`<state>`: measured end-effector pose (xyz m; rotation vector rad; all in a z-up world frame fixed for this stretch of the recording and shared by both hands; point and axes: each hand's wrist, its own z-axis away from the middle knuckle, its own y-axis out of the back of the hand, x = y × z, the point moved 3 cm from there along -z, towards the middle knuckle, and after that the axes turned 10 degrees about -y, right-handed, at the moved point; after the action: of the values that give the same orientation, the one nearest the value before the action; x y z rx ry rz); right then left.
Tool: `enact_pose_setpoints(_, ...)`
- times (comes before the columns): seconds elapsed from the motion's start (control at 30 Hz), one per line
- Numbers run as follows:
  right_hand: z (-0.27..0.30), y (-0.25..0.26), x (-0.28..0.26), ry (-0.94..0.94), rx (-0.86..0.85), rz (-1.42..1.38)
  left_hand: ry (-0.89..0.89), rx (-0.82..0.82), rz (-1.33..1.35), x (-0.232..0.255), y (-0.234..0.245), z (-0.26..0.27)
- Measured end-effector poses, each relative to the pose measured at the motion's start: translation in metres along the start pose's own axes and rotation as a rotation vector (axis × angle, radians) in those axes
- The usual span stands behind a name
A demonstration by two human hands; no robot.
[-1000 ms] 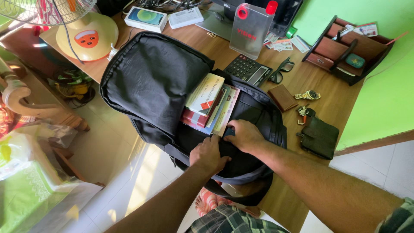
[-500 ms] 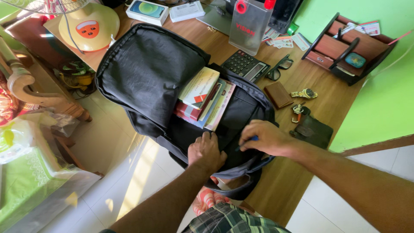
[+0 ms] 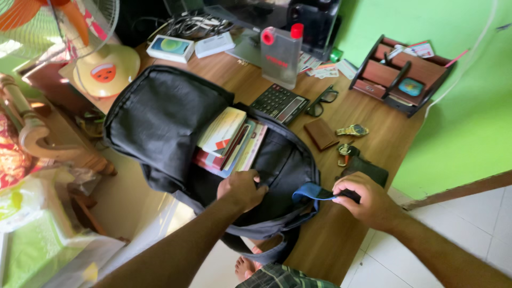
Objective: The person packs a black backpack with daily essentials. They place a calculator, a red notebook, two books, a pamphlet, keys, a water bottle, a wallet, and a watch into the bag, then zip it closed.
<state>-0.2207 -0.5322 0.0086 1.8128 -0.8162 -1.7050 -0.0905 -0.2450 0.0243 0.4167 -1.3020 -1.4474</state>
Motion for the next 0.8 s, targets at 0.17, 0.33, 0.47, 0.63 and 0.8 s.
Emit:
enact_pose_setpoints(0.17, 0.001, -0.007, 0.024, -0.027, 0.124, 0.032, -0.109, 0.119, 0.089, 0.027, 0.019, -0.062)
enact_pose_setpoints(0.33, -0.010, -0.016, 0.023, -0.031, 0.041, 0.024, -0.219, 0.317, 0.182, 0.034, 0.058, -0.169)
enact_pose_setpoints(0.47, -0.011, -0.009, 0.015, -0.199, 0.059, -0.069, -0.212, 0.388, 0.104, 0.021, 0.096, -0.247)
enact_pose_setpoints(0.63, -0.017, 0.003, 0.008, -0.441, 0.128, -0.135, -0.535, 0.572, -0.366, 0.019, 0.135, -0.329)
enact_pose_setpoints(0.8, -0.025, 0.009, 0.003, -0.717, 0.152, -0.200, -0.638, 0.530, -0.462, 0.039, 0.166, -0.375)
